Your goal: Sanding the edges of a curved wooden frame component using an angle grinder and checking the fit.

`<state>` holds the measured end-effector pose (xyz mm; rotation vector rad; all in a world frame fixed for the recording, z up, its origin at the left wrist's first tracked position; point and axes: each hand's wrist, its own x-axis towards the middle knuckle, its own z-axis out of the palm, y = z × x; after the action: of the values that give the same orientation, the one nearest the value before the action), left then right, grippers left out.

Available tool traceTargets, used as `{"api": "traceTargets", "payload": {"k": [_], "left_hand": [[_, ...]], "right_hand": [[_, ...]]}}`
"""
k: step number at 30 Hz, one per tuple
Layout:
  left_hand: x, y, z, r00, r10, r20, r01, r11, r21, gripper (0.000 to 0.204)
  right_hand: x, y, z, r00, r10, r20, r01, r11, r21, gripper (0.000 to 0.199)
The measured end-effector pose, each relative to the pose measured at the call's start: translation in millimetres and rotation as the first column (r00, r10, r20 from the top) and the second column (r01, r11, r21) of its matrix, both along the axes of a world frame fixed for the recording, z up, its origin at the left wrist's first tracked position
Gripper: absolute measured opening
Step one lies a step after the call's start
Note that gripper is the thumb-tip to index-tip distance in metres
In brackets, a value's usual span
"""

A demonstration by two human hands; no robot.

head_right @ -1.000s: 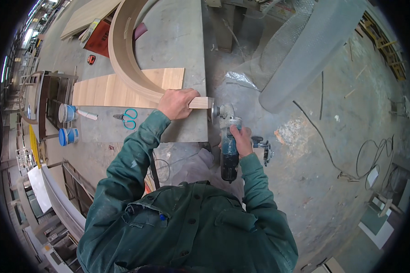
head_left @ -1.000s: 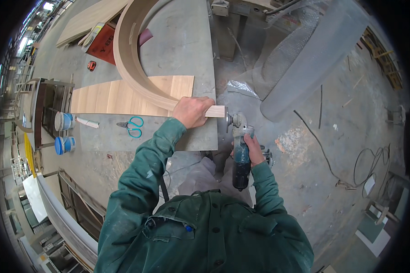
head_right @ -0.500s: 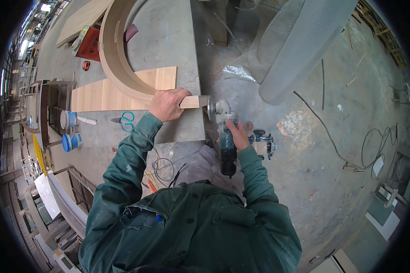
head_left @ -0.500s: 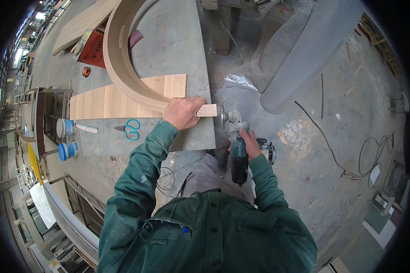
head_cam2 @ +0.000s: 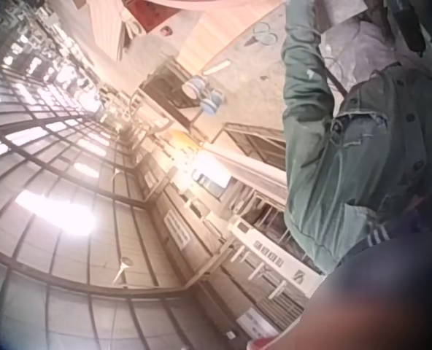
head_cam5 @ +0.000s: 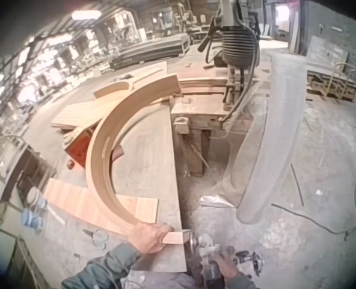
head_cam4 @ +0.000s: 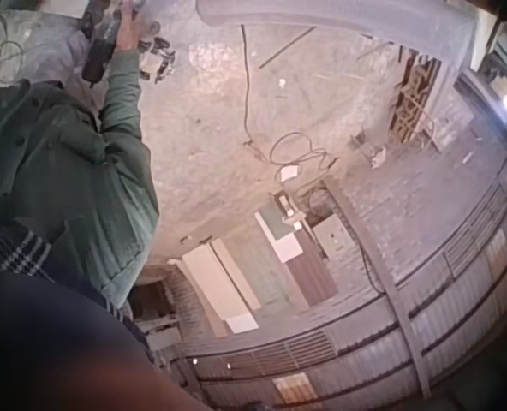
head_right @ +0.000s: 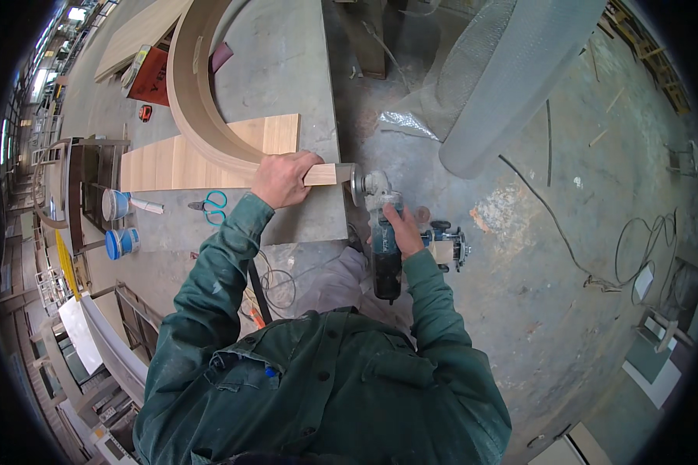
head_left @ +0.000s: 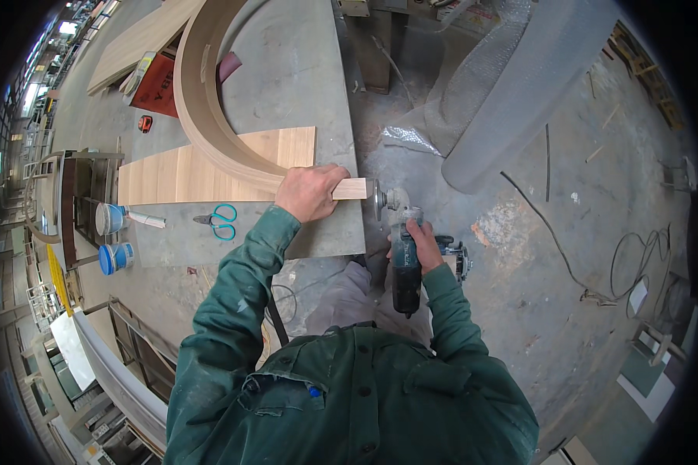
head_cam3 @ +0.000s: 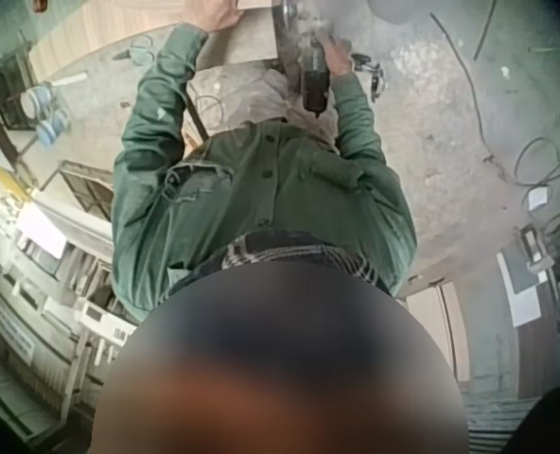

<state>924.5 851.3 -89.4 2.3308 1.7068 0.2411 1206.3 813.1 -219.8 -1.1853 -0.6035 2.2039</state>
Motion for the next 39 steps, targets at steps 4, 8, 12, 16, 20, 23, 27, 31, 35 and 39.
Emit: {"api": "traceTargets", "payload": {"k": [4, 8, 12, 16, 20, 23, 27, 31, 35, 39], "left_hand": [[1, 1, -1, 0.999, -0.015, 0.037, 0.014, 1.0, 0.018, 0.019], [0, 1, -1, 1.0, -0.003, 0.005, 0.003, 1.0, 0.006, 0.019], [0, 1, -1, 1.0, -0.019, 0.019, 0.018, 1.0, 0.018, 0.019], [0, 1, 4, 1.0, -0.014, 0.024, 0.013, 1.0, 0.024, 0.019], [0, 0, 3, 1.0, -0.009, -0.004, 0.009, 1.0, 0.003, 0.021], [0, 0, 4, 1.0, -0.007, -0.001, 0.007, 1.0, 0.006, 0.023], [-1, -1, 2, 1.0, -0.012, -0.012, 0.012, 1.0, 0.019, 0.024], [-3, -3, 5, 1.0, -0.003, -0.025, 0.004, 0.999, 0.035, 0.019], [-5, -4, 2, 1.0, -0.021, 0.022, 0.019, 0.998, 0.059, 0.02], [-6, -5, -1, 1.0, -0.02, 0.009, 0.02, 0.998, 0.059, 0.02]], "right_hand": [[2, 5, -2, 0.999, 0.026, -0.029, -0.026, 1.0, 0.005, 0.048], [-2, 7, 8, 1.0, 0.021, -0.02, -0.02, 1.0, 0.018, 0.049], [-1, 6, 18, 0.999, 0.029, -0.046, -0.026, 0.998, 0.063, 0.048], [-1, 3, 34, 0.996, 0.044, -0.082, -0.036, 0.995, 0.091, 0.048], [-2, -1, 53, 0.995, 0.031, -0.099, -0.021, 0.995, 0.102, 0.048], [-2, -3, 62, 0.995, 0.031, -0.098, -0.02, 0.994, 0.11, 0.05], [-2, -4, 68, 0.996, 0.055, -0.073, -0.042, 0.986, 0.162, 0.053], [-3, -4, 76, 0.995, 0.077, -0.068, -0.064, 0.982, 0.178, 0.054], [-4, -5, 83, 0.997, 0.073, -0.04, -0.064, 0.98, 0.19, 0.056], [-7, -7, 86, 0.998, 0.057, -0.039, -0.048, 0.976, 0.211, 0.058]]}}
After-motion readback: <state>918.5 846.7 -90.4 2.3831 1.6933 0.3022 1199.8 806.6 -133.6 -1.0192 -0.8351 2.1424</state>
